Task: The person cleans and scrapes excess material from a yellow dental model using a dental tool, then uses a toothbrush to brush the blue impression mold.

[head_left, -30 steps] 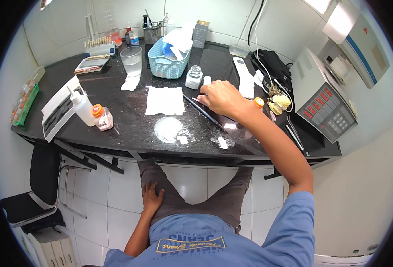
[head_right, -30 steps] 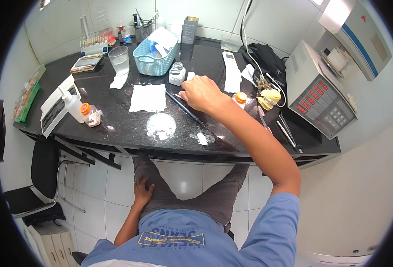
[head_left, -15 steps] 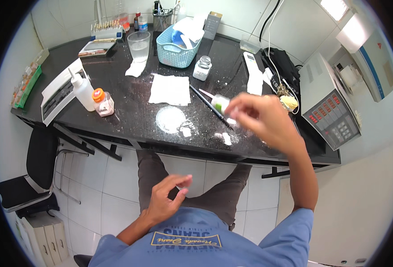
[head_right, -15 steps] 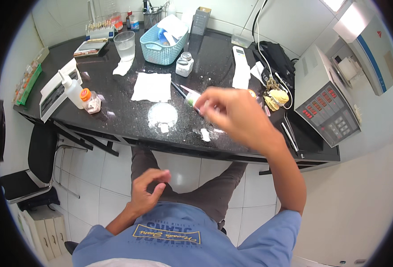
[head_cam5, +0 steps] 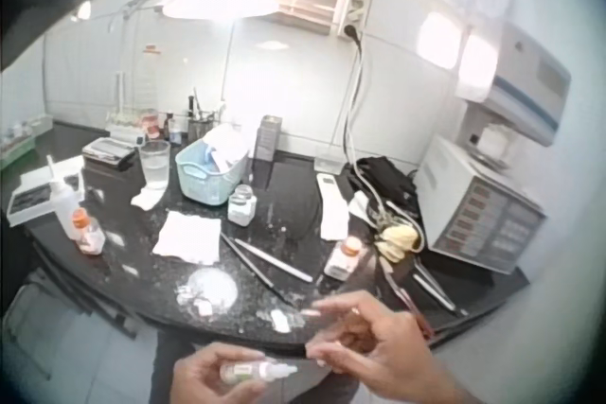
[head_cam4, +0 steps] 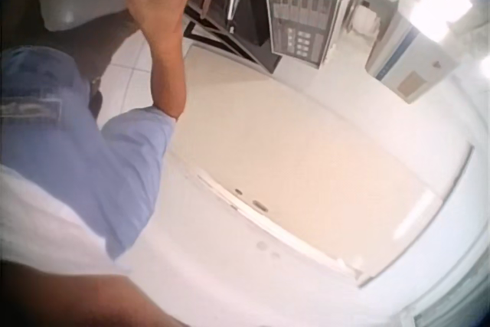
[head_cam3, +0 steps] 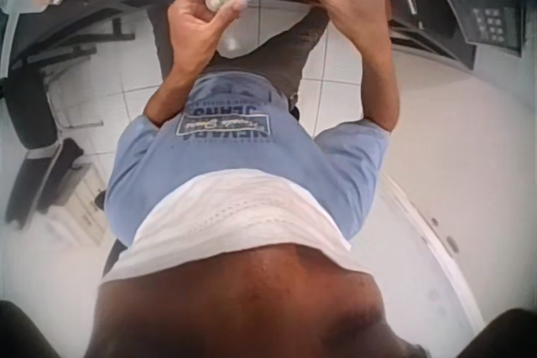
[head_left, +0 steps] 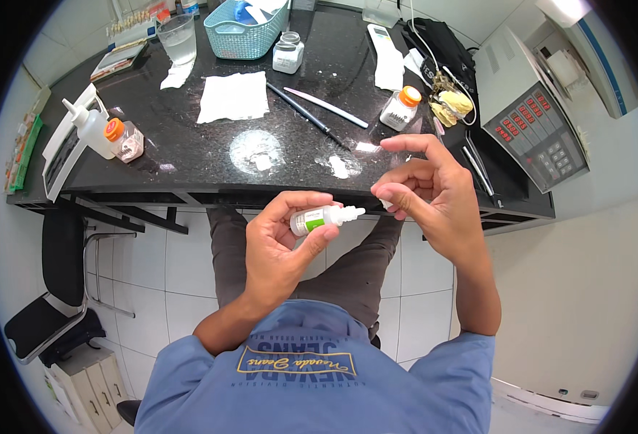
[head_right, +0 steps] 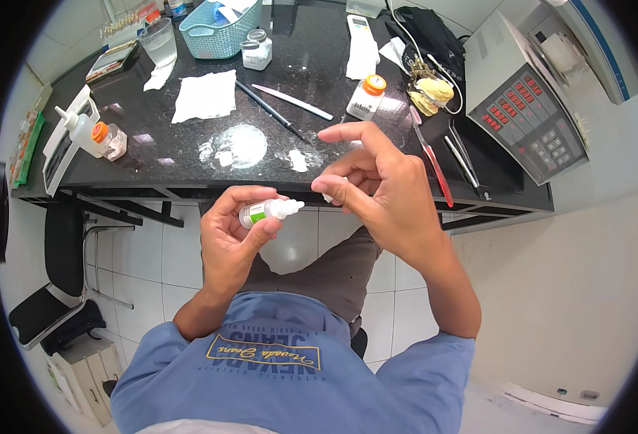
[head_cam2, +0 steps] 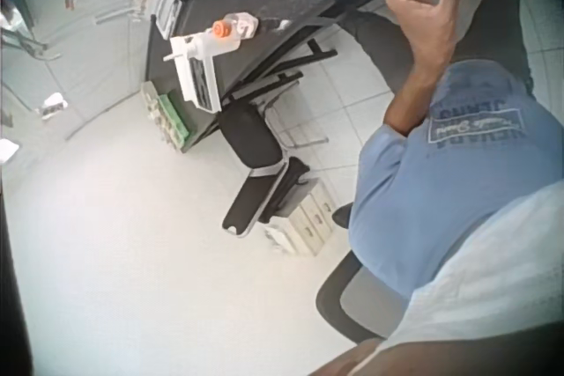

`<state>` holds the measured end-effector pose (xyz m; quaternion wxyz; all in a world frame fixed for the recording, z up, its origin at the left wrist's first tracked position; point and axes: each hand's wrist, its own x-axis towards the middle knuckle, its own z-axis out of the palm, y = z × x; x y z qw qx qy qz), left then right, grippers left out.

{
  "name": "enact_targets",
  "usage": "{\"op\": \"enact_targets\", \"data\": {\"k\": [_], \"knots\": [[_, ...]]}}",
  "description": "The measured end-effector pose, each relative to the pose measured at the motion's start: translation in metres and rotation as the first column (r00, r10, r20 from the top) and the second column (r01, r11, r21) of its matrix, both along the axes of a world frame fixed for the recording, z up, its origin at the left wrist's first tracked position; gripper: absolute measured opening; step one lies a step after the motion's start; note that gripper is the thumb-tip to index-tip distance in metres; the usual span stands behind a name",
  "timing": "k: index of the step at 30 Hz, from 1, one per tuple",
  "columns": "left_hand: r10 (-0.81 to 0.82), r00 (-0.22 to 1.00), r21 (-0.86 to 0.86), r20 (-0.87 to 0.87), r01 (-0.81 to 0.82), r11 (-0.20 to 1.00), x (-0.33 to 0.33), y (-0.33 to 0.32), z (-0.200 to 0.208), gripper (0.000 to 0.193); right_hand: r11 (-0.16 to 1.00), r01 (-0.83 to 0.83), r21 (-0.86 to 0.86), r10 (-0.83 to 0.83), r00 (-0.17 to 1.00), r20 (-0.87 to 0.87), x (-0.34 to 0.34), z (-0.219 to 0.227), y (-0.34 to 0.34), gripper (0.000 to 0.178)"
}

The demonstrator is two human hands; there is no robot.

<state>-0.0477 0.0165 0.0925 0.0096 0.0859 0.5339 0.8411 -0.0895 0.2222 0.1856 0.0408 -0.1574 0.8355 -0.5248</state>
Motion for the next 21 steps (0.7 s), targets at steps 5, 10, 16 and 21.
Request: {"op": "enact_targets", "data": {"k": [5, 10, 16, 21], "knots": [[0.023, 0.999, -0.011, -0.041, -0.023, 1.0, 0.0, 0.006, -0.002, 0.032, 0.987, -0.09, -0.13, 0.068, 0.984, -0.166, 0.003, -0.017, -0.005, 0.037], [0.02, 1.0, -0.008, -0.019, -0.021, 1.0, 0.001, 0.002, -0.003, 0.033, 0.981, -0.16, -0.108, 0.122, 0.946, -0.299, 0.007, -0.022, -0.007, 0.039], [-0.005, 1.0, 0.01, -0.009, 0.005, 1.0, -0.002, 0.001, -0.004, 0.03, 0.983, -0.177, -0.044, 0.142, 0.895, -0.423, 0.007, -0.025, -0.007, 0.038], [-0.024, 0.999, -0.009, -0.044, 0.023, 1.0, -0.004, 0.005, -0.011, 0.031, 0.973, -0.226, 0.035, 0.209, 0.815, -0.54, 0.001, -0.035, -0.006, 0.04]]}}
